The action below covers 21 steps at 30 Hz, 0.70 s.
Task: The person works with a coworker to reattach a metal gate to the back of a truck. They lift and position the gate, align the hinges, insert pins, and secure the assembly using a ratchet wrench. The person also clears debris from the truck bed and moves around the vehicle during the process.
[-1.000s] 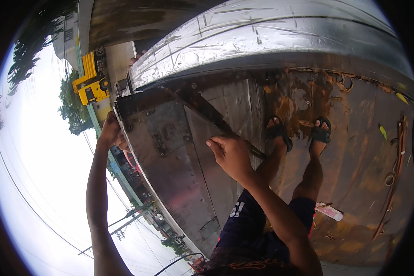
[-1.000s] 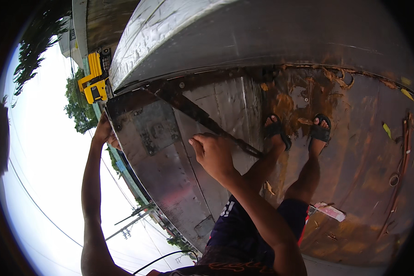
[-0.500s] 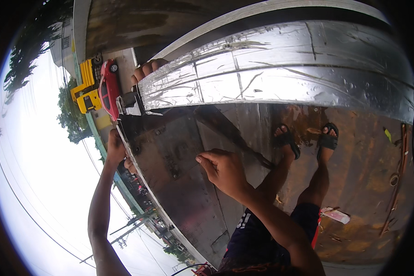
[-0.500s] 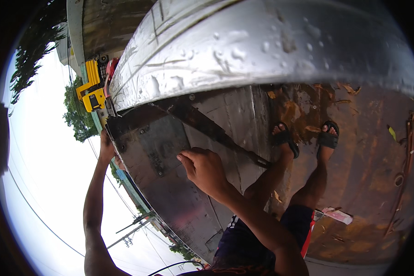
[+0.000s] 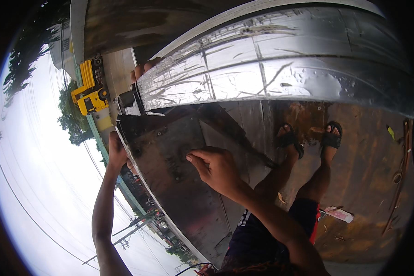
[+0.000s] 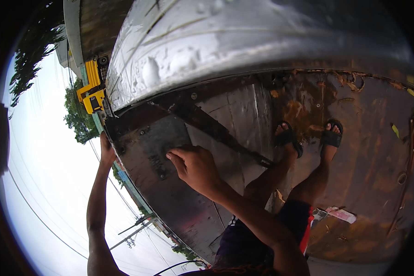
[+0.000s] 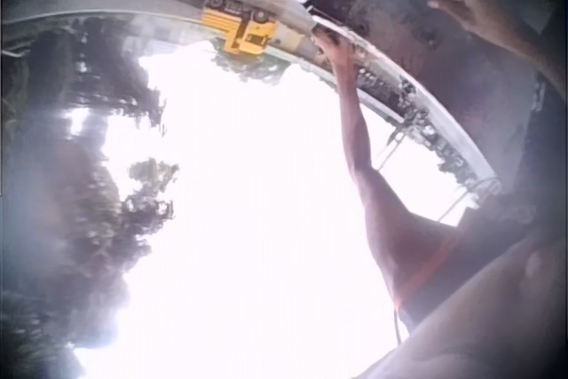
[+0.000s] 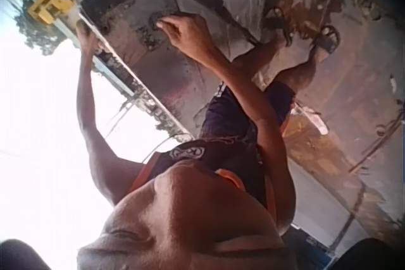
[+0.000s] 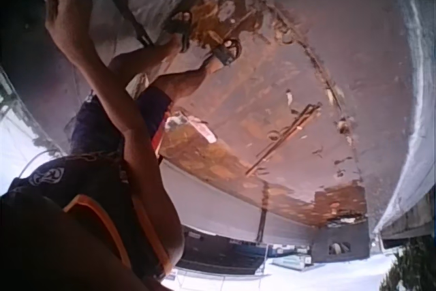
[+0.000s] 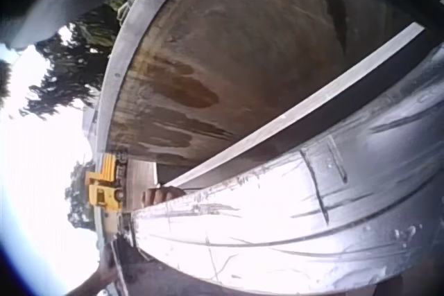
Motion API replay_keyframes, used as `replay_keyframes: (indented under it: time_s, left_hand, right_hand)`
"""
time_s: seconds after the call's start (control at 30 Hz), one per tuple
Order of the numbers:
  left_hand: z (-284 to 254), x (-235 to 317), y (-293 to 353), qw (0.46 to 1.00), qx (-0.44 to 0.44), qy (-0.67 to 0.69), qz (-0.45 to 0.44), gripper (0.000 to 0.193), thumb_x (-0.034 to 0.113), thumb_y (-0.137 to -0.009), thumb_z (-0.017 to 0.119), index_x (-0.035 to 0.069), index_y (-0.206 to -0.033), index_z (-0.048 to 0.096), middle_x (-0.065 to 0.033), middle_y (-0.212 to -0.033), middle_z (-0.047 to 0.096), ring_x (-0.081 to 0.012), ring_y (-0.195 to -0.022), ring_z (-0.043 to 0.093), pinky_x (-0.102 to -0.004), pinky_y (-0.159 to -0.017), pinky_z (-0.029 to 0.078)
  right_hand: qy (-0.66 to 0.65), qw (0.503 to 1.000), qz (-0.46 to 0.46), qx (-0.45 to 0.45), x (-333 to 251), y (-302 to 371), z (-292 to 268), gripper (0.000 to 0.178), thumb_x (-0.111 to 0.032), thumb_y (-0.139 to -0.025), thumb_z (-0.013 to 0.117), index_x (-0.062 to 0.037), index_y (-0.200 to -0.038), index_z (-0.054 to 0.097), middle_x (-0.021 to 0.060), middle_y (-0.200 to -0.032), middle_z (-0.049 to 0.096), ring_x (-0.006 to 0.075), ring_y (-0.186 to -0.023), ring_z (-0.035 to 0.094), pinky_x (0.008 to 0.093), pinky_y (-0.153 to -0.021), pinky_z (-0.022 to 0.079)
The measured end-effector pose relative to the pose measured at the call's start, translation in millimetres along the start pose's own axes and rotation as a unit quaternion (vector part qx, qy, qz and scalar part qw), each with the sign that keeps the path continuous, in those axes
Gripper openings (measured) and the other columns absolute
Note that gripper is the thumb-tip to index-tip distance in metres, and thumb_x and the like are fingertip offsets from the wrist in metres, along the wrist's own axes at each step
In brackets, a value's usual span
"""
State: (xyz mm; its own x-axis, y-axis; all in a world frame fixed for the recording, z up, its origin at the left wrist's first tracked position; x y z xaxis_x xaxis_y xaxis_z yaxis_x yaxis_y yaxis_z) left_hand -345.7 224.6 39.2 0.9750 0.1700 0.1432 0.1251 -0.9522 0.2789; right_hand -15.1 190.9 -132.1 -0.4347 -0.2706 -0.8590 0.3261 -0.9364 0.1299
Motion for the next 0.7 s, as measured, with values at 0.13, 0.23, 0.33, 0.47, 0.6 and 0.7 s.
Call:
replay_keyframes:
  time_s: [0.13,0.23,0.33,0.47,0.6,0.7]
  left_hand:
    - [8,16,-7,0.994,-0.064,0.086,0.006,0.032,-0.009,-0.086,0.063,0.002,-0.112,0.049,-0.0059,-0.091,0.061,-0.0122,-0.076,0.061,-0.029,-0.067,0.053]
    - [12,46,-15,0.983,-0.091,0.154,-0.039,0.025,-0.012,-0.085,0.056,0.002,-0.105,0.053,-0.0017,-0.07,0.058,-0.0095,-0.052,0.057,-0.0254,-0.046,0.047]
    - [17,67,-19,0.988,-0.067,0.128,0.052,0.022,-0.013,-0.084,0.052,0.001,-0.1,0.055,-0.0026,-0.064,0.057,-0.0111,-0.044,0.056,-0.026,-0.038,0.045]
    - [18,71,-19,0.983,-0.085,0.164,-0.021,0.025,-0.014,-0.081,0.047,0.0,-0.1,0.056,-0.0036,-0.067,0.059,-0.0106,-0.046,0.056,-0.0262,-0.04,0.046]
    - [20,56,-13,0.986,-0.02,0.163,0.003,0.023,-0.012,-0.084,0.048,-0.002,-0.101,0.059,-0.0057,-0.079,0.064,-0.0109,-0.06,0.062,-0.0277,-0.052,0.05]
    - [18,55,-14,0.979,-0.105,0.177,0.001,0.03,-0.01,-0.089,0.05,-0.003,-0.117,0.057,-0.0064,-0.093,0.067,-0.0146,-0.085,0.065,-0.0311,-0.077,0.053]
  right_hand:
    - [0.029,1.0,-0.007,-0.003,-14,3,1,0.013,-0.013,-0.093,0.074,-0.0008,-0.099,0.076,0.0134,-0.08,0.073,0.0234,-0.063,0.07,0.0323,-0.057,0.052]
    - [0.044,0.999,-0.007,0.002,-23,7,12,0.013,-0.014,-0.093,0.074,-0.0018,-0.097,0.076,0.0131,-0.08,0.073,0.0261,-0.062,0.069,0.0349,-0.058,0.052]
    - [0.04,0.999,-0.011,0.005,-34,14,37,0.012,-0.014,-0.093,0.073,-0.0021,-0.096,0.076,0.0135,-0.08,0.073,0.0276,-0.062,0.069,0.0369,-0.06,0.053]
    - [0.043,0.998,0.037,-0.02,-36,7,57,0.012,-0.014,-0.094,0.072,-0.0025,-0.098,0.075,0.0144,-0.08,0.073,0.0285,-0.066,0.07,0.0376,-0.062,0.053]
    - [0.023,0.999,-0.014,0.035,-40,-5,60,0.013,-0.014,-0.094,0.073,-0.0024,-0.099,0.075,0.0149,-0.079,0.072,0.0277,-0.062,0.068,0.0369,-0.06,0.052]
    - [0.078,0.997,0.006,0.017,-39,-10,57,0.013,-0.013,-0.093,0.073,-0.0018,-0.098,0.075,0.0147,-0.078,0.071,0.0244,-0.06,0.067,0.0344,-0.058,0.05]
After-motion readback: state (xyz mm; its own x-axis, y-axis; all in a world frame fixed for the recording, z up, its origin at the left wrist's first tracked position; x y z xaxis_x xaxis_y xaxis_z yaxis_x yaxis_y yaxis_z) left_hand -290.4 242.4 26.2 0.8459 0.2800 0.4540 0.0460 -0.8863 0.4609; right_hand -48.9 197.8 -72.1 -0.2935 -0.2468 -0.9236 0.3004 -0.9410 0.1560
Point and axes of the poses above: each hand's wrist, its own y-axis away from the middle knuckle, its own z-axis out of the palm, x = y × z, the point moved 5 cm from there along -y, towards the middle knuckle
